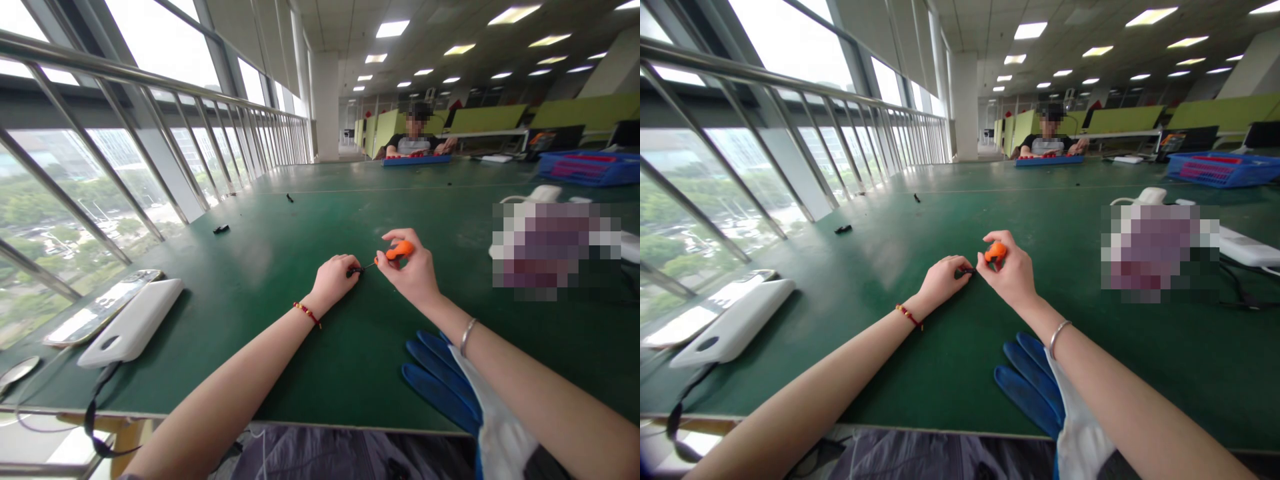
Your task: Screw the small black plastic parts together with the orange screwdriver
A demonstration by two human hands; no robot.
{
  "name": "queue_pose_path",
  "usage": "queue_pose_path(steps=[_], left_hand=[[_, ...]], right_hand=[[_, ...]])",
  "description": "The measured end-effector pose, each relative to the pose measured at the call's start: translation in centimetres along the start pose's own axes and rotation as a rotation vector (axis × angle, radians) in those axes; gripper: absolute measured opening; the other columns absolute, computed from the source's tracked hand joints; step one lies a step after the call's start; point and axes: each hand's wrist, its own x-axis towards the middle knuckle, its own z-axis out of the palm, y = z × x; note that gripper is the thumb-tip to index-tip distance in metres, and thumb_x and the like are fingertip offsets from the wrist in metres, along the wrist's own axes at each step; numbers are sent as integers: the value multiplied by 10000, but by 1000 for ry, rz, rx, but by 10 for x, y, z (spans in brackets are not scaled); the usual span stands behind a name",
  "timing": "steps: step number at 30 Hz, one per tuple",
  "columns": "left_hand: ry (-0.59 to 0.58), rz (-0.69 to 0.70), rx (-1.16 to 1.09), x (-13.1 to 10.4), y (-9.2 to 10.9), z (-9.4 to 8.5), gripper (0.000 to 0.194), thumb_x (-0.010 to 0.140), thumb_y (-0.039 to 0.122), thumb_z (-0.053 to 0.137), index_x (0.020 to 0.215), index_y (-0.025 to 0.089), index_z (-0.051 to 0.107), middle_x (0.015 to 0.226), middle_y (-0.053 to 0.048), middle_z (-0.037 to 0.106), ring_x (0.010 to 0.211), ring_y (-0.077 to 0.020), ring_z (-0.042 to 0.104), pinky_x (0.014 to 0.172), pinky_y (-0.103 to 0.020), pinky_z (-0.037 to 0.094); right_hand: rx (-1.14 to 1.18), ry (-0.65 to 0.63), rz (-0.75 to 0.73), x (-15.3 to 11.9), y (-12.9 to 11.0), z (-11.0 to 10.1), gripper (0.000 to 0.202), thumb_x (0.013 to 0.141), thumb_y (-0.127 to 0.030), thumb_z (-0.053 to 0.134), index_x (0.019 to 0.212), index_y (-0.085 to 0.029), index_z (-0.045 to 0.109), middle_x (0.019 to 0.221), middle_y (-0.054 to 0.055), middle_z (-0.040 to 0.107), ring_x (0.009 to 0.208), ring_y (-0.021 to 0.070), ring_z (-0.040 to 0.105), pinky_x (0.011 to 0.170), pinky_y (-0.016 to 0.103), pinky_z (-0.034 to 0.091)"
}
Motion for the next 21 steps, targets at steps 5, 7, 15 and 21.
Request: queue_pose_path(steps=[5, 7, 15, 21], left_hand=[[2, 6, -7, 0, 0, 0, 131, 802, 194, 541, 887, 205, 639, 901, -24, 668, 875, -180, 602, 760, -278, 485], [2, 5, -10, 0, 0, 0, 130, 799, 198, 542, 886, 205, 638, 901, -25, 667, 869, -182, 601, 753, -281, 483], [14, 22, -13, 0, -2, 1, 124, 799, 205, 533, 876, 206, 629, 883, -25, 660, 849, -183, 597, 729, -283, 475], [9, 21, -12, 0, -2, 1, 128, 801, 212, 527, 881, 206, 625, 883, -24, 656, 850, -182, 593, 735, -283, 474]], right_hand=[[-18, 16, -29, 1, -1, 0, 144, 765, -281, 609, 883, -217, 557, 789, 9, 650, 611, 145, 609, 612, 270, 470], [-20, 20, -29, 0, -1, 0, 174, 758, -282, 620, 906, -215, 557, 768, 3, 632, 577, 138, 589, 595, 270, 469], [9, -12, -16, -1, 0, 1, 206, 759, -270, 616, 944, -213, 544, 710, -20, 591, 508, 119, 542, 540, 257, 451], [-20, -11, -68, 0, -2, 0, 135, 779, -272, 609, 893, -217, 561, 694, -20, 611, 570, 129, 575, 593, 249, 452]])
